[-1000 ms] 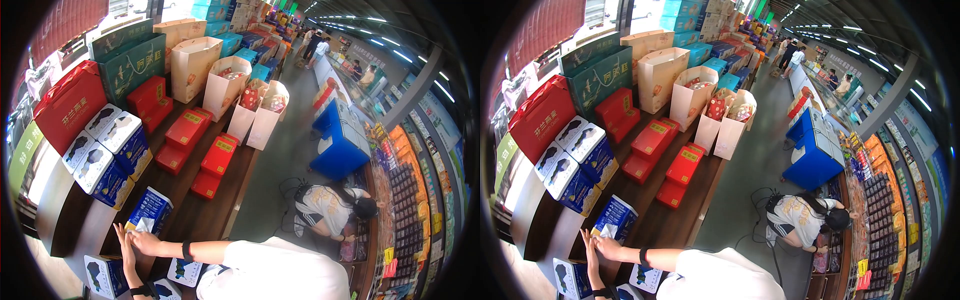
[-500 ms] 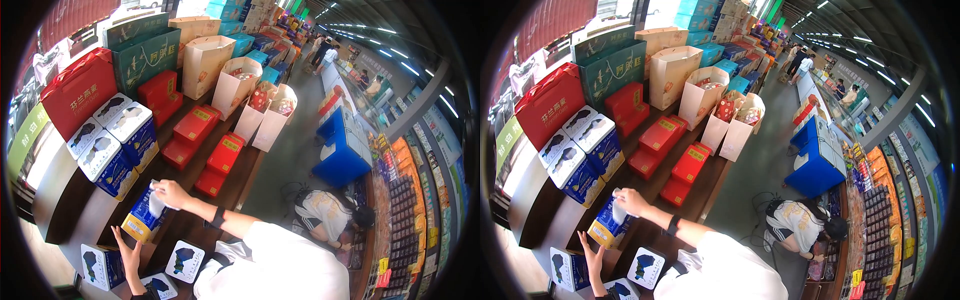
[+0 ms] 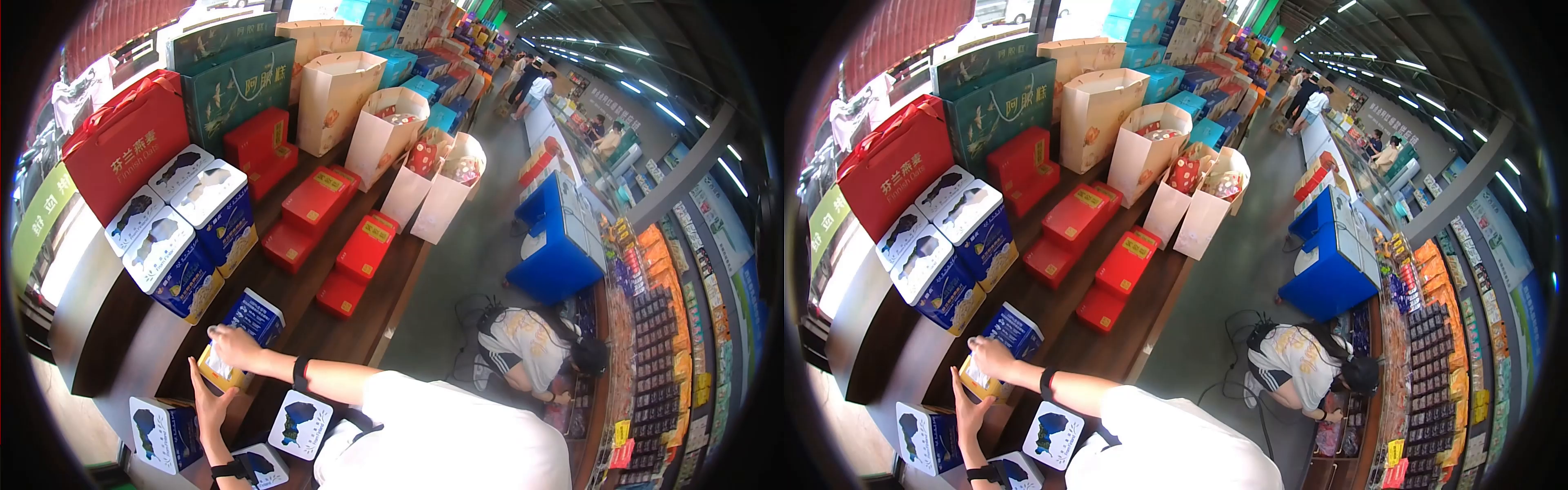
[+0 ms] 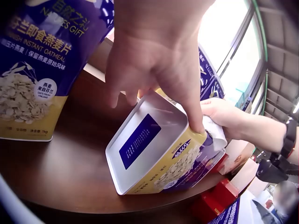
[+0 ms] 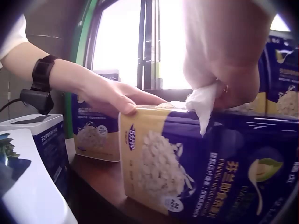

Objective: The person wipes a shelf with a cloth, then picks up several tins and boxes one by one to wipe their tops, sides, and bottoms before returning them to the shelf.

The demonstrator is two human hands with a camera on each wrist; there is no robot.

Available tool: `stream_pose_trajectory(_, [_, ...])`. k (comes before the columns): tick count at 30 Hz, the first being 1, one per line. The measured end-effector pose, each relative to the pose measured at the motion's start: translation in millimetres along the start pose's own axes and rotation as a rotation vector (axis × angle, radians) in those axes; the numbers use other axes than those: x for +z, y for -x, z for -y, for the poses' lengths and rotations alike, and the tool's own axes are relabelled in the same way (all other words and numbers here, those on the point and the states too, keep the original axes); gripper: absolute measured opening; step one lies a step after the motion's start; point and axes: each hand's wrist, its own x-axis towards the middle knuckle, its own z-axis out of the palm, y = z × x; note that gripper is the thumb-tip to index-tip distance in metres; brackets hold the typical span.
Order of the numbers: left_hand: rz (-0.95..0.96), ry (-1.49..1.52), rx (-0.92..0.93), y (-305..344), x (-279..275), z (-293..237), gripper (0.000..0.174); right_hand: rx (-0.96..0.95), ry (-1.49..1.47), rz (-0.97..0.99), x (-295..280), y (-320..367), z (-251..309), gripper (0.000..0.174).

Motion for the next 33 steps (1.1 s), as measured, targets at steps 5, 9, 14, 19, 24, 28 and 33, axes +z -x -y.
stream_pose_trajectory(5, [0.002,0.106,-0.011,0,4,6,0.11,-0.22,0.047,-0.03,48,16,25,0.035])
stream_pose_trajectory(9, [-0.022,0.104,0.0,0,4,3,0.11,-0.105,-0.037,0.072,29,33,43,0.033])
stream_pose_trajectory(14, [-0.02,0.092,0.004,2,3,7,0.109,-0.24,0.086,0.202,-3,34,24,0.037])
stream_pose_trajectory(19, [-0.017,0.011,-0.021,2,2,2,0.11,-0.186,0.186,0.181,-44,31,-5,0.038])
stream_pose_trajectory(24, [-0.03,0.033,0.006,1,3,7,0.11,-0.061,0.228,0.074,-82,36,-43,0.032])
stream_pose_trajectory(28, [-0.029,0.04,-0.009,2,3,1,0.11,0.092,0.188,0.059,-109,45,-54,0.032])
stream_pose_trajectory(33, [-0.019,0.076,0.0,1,3,6,0.11,0.055,0.116,-0.058,-89,53,-63,0.031])
